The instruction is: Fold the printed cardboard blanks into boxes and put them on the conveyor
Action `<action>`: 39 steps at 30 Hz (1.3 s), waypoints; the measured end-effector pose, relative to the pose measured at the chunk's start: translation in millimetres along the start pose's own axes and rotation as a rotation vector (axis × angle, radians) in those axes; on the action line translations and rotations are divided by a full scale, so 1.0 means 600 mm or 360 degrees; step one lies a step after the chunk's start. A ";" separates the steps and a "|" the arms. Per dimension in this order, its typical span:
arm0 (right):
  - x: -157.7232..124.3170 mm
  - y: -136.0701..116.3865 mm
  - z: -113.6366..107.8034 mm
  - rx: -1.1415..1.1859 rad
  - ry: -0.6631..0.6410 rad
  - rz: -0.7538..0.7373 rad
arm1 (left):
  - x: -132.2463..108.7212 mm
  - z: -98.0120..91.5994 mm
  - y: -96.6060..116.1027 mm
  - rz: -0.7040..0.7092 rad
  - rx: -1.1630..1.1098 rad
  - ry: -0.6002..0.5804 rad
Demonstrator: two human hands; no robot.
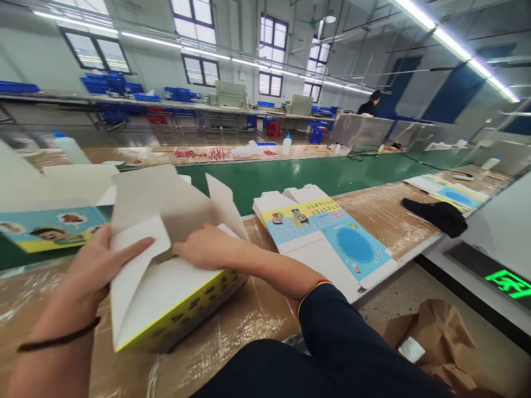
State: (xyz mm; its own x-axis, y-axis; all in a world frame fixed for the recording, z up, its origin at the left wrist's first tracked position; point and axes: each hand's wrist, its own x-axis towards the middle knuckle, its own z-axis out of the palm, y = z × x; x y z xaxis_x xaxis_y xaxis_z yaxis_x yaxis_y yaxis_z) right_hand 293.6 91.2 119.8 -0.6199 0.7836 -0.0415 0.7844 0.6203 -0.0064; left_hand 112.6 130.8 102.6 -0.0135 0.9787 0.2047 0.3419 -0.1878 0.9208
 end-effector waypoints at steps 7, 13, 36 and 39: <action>-0.089 0.067 -0.001 0.0450 0.1219 -0.0077 | -0.017 -0.005 0.008 -0.0442 -0.0389 -0.0002; -0.059 0.210 0.045 0.1805 0.1394 0.0410 | -0.021 0.010 -0.011 -0.0423 -0.0501 0.0078; 0.002 0.160 0.035 0.0973 0.0254 0.0061 | -0.016 0.001 0.006 0.0311 0.1276 -0.0524; 0.002 0.143 0.032 0.0787 0.0242 0.0209 | -0.018 0.007 0.018 0.0334 0.1575 -0.0631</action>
State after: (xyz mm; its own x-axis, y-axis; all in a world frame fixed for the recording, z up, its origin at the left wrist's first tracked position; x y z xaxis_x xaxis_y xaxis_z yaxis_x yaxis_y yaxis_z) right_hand 360.4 144.4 100.2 -0.4830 0.8727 0.0714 0.7491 0.4540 -0.4824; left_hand 120.5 118.7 108.6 0.3771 0.9253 0.0412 0.9103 -0.3784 0.1677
